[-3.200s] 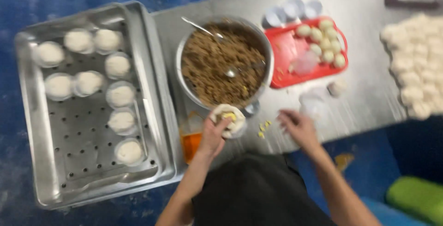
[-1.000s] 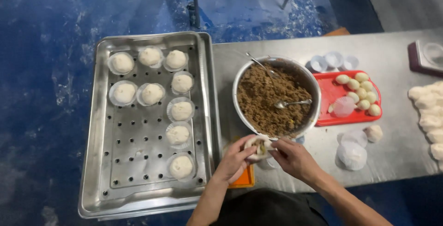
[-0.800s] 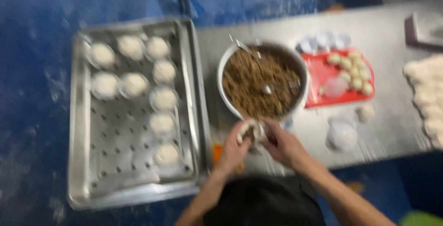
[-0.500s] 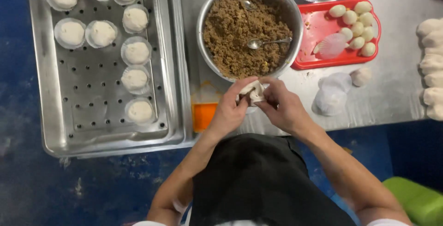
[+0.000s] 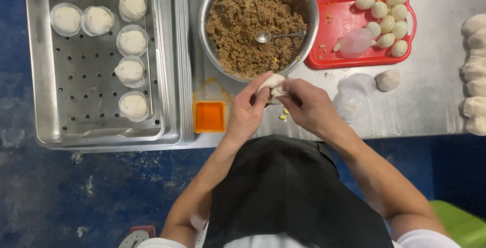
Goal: The recorder is assembling stuffed buns by filling dough with meat and eggs and placing them into a steamer tray.
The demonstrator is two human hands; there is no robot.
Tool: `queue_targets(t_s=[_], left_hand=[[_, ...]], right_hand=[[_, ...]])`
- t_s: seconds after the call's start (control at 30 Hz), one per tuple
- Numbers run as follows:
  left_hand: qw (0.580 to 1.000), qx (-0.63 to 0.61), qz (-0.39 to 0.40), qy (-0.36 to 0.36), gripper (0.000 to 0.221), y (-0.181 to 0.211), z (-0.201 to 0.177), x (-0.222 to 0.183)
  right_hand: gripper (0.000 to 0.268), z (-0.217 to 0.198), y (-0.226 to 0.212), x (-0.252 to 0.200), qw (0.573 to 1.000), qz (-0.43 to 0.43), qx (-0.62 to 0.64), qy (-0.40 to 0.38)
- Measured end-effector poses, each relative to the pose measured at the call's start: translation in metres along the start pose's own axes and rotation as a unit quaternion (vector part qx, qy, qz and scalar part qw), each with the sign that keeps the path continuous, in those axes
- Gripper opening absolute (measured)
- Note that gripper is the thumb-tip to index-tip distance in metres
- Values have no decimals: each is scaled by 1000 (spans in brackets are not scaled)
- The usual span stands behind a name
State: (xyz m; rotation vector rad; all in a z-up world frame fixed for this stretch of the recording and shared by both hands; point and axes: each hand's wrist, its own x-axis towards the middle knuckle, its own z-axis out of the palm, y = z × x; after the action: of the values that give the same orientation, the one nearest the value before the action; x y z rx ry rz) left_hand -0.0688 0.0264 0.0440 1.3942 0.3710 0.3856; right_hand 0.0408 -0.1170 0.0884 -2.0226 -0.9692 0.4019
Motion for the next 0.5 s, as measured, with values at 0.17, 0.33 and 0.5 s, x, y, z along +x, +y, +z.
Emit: queue_targets(t_s=[0.17, 0.33, 0.5], left_hand=[[997, 76, 16, -10, 35, 6, 4, 4], [998, 44, 26, -26, 40, -8, -3, 10], [992, -79, -85, -44, 43, -1, -4, 12]], right_hand=[[24, 0, 22, -5, 989, -126, -84, 8], [29, 2, 28, 0, 999, -19, -24, -42], [25, 13, 34, -3, 999, 11, -19, 29]])
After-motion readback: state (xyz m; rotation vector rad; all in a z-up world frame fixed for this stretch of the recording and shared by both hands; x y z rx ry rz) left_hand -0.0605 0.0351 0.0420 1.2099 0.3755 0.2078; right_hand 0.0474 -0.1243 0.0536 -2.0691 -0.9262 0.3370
